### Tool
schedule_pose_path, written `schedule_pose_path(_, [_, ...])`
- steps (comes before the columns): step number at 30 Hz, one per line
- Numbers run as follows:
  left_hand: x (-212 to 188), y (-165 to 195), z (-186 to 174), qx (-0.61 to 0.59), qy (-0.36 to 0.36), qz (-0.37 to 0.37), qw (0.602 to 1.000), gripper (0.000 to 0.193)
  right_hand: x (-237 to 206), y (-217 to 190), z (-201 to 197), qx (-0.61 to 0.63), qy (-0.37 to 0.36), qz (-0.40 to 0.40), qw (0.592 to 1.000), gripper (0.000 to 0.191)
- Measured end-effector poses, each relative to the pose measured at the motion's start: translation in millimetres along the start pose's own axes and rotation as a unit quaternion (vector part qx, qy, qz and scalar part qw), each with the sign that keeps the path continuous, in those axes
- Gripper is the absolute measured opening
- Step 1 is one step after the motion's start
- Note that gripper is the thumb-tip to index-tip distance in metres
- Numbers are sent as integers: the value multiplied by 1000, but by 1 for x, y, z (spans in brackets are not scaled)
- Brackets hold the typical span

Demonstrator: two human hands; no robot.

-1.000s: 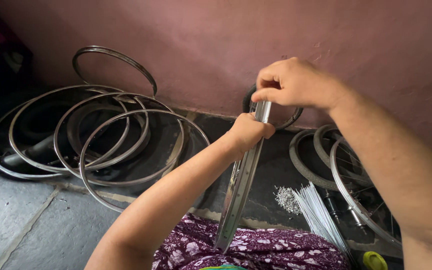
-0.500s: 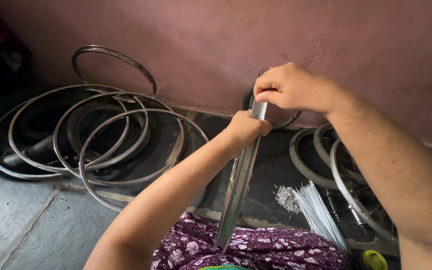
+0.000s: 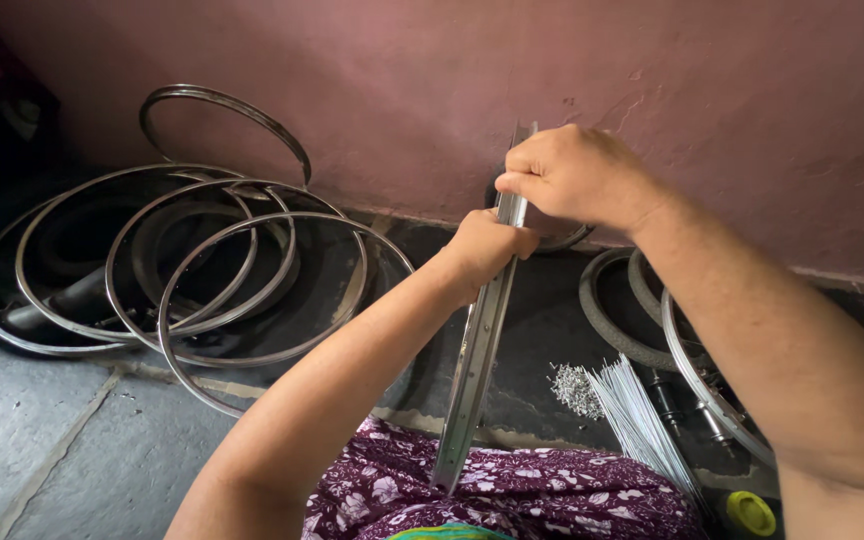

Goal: The person inserts multiple spokes into the hub flange, then attaches the hub to a rim and threads the spokes through the rim holes. The person continues to insert and adjust spokes around the rim.

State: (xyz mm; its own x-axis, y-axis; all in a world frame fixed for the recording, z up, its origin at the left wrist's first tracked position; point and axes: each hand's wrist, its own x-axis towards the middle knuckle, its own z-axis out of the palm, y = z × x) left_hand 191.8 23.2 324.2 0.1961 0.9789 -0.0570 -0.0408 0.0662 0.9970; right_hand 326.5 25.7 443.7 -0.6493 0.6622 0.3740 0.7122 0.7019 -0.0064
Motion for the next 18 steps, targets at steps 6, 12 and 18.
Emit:
schedule_pose_path(6, [6, -3, -1, 6, -1, 19, 1000, 9, -34, -1, 38, -11, 188, 29, 982, 36])
schedule_pose_path(12, [10, -6, -2, -49, -5, 29, 998, 9, -121, -47, 152, 112, 206, 262, 936, 19])
schedule_pose_path(18, [10, -6, -3, -22, 16, 29, 999, 9, -148, -67, 242, 106, 143, 270, 946, 53])
